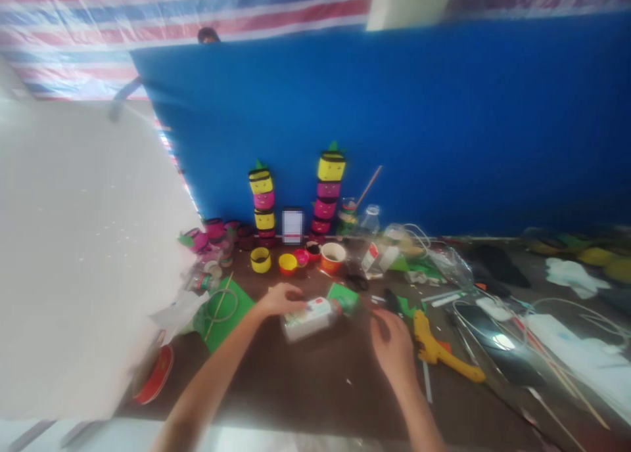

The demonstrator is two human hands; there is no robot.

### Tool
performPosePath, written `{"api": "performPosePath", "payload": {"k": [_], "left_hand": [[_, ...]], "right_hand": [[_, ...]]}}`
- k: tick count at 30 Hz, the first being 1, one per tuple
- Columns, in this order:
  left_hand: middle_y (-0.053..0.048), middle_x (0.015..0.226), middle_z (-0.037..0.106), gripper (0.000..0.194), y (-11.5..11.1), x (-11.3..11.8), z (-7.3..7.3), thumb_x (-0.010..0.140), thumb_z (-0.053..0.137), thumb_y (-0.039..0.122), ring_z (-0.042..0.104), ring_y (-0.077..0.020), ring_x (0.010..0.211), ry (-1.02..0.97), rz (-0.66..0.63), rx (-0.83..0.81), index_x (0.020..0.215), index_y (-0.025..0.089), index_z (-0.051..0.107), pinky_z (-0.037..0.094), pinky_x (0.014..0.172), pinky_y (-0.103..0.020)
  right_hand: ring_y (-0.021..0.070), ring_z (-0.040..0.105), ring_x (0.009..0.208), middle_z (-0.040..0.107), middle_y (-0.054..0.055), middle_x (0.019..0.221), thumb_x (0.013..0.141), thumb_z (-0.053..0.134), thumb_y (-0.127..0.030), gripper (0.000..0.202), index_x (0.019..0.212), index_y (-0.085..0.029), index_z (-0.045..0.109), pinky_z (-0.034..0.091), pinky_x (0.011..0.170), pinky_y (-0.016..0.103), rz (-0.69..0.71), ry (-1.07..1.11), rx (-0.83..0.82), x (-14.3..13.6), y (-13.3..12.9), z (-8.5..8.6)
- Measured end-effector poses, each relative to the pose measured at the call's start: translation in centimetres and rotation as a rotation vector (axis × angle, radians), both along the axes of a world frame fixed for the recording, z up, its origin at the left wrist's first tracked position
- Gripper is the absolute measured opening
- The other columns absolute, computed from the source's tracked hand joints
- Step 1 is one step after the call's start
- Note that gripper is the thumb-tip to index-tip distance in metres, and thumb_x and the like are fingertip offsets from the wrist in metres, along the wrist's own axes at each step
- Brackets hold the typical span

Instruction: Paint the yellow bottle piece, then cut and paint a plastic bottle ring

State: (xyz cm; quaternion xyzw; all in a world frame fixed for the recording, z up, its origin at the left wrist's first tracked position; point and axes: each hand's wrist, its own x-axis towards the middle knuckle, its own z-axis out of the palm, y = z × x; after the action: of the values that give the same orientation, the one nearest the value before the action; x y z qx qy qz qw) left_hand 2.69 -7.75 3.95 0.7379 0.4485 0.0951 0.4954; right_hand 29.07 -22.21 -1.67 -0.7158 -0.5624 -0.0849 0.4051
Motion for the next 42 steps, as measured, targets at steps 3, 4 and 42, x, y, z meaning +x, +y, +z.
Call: {"api": "performPosePath", "payload": {"k": [3,4,42], "left_hand": [[-0.009,0.127,0.054,0.067,-1.8,-1.9,-1.0,0.067,0.068,0.053,0.049,-0.0252,0.117,-0.127,0.092,0.224,0.123,0.019,0.053,0.037,0.1,-0.035],[-0.01,0.126,0.054,0.068,-2.6,-2.6,-1.4,0.066,0.069,0.053,0.048,-0.0261,0.117,-0.167,0.085,0.331,0.124,0.02,0.051,0.036,0.101,-0.039],[-0.009,0.105,0.067,0.07,-3.5,-2.4,-5.6,0.055,0.077,0.056,0.057,-0.0253,0.096,-0.265,0.136,0.667,0.112,0.02,0.06,0.043,0.089,-0.042]], "right_hand": [[0.0223,0.059,0.091,0.063,0.011,0.094,0.086,0.043,-0.034,0.026,0.091,-0.017,0.062,0.047,0.085,0.04,0.031,0.035,0.026,-0.5,-1.0,0.7],[0.0221,0.059,0.09,0.063,0.011,0.093,0.086,0.043,-0.034,0.026,0.09,-0.017,0.062,0.047,0.084,0.039,0.039,0.044,0.031,-0.6,-1.2,1.0],[0.0225,0.057,0.086,0.065,0.011,0.084,0.083,0.053,-0.019,0.02,0.075,-0.016,0.07,0.038,0.072,0.03,0.57,-0.46,-0.808,-12.9,8.0,9.5]]}}
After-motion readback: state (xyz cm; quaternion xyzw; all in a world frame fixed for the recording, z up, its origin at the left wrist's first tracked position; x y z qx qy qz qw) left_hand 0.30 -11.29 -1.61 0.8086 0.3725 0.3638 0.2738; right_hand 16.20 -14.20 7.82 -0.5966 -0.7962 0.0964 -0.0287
